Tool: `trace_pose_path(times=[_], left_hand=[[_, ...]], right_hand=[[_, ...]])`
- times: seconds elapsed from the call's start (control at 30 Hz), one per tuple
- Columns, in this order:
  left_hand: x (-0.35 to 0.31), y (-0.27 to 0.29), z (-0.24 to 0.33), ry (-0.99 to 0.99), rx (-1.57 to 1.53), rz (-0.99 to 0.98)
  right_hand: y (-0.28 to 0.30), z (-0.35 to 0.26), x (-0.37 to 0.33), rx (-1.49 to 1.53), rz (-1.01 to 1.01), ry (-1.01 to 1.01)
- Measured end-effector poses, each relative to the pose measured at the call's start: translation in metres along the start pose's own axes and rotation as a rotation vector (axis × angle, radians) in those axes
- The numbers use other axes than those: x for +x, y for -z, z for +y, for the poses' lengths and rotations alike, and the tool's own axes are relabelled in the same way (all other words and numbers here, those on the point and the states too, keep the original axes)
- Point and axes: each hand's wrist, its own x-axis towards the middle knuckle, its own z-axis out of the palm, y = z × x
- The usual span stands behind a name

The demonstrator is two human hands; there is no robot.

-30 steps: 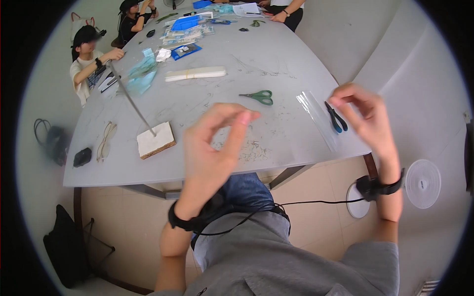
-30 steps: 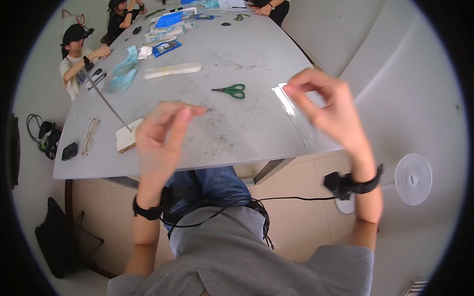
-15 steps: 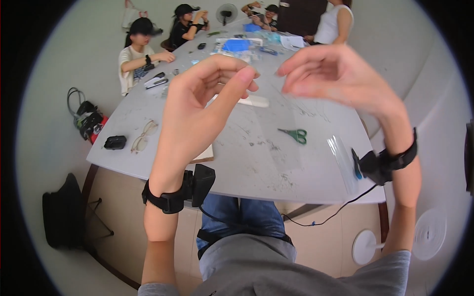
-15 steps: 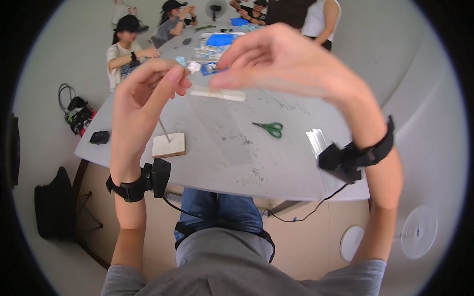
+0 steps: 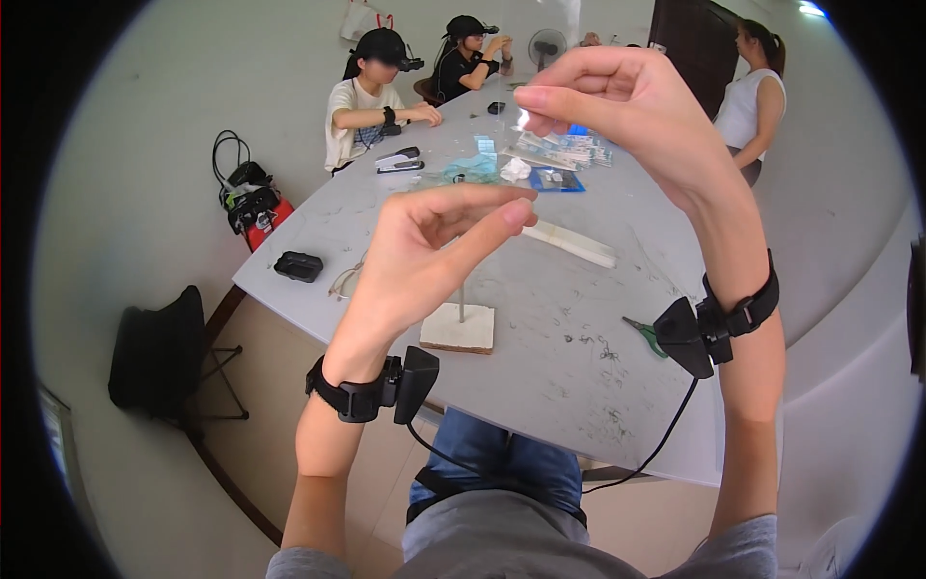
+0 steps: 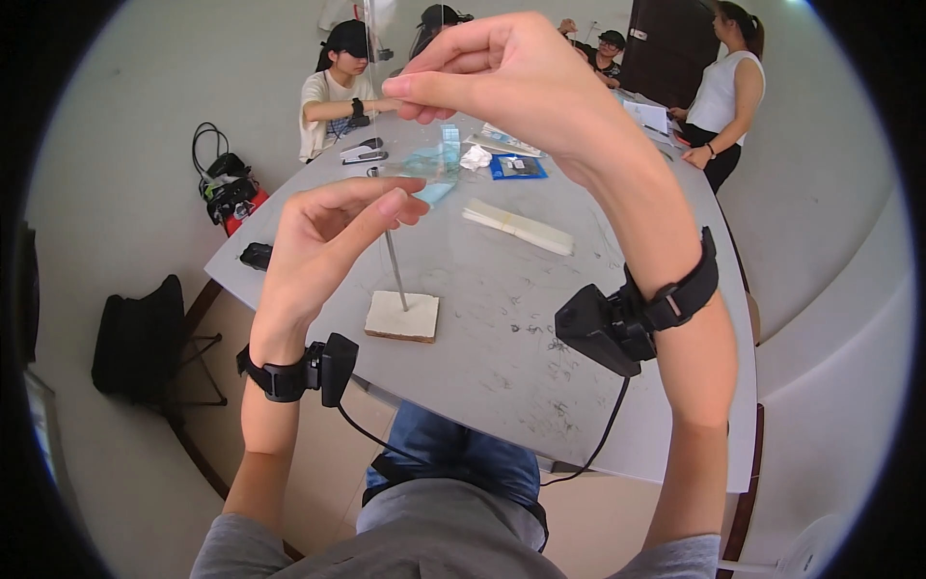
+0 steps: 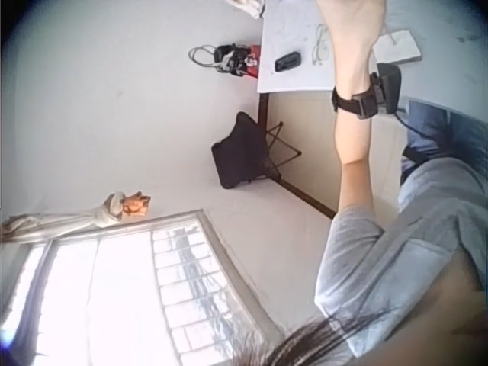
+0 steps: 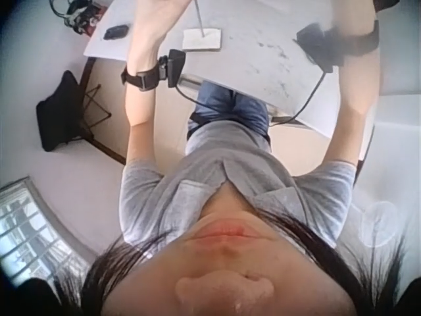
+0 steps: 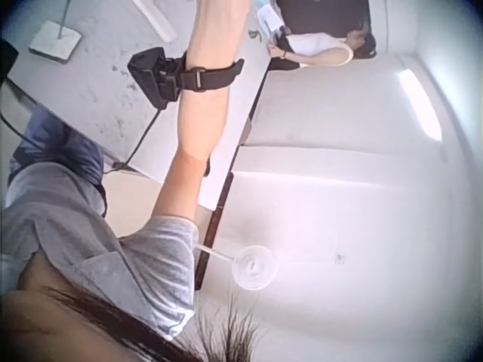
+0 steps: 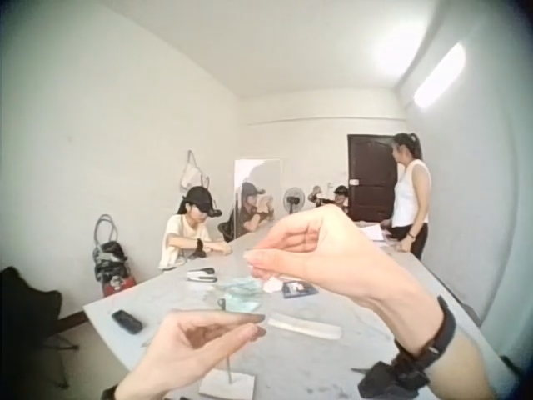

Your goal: Assembling fishing rigs by tying hooks, threading beads, and using tools.

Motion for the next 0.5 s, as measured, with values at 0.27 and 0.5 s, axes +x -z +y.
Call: trace_pose_path(times=[0.27,0.5], left_hand=[[0.020,0.016,-0.002,0.049,-0.032,0.022],[0.031,0.038,-0.002,0.097,0.006,0.074]], right_hand=[[-0.010,0.015,0.035,0.036,-0.016,0.050],[-0.017,0.038,0.061,0.082,-0.039,0.028]])
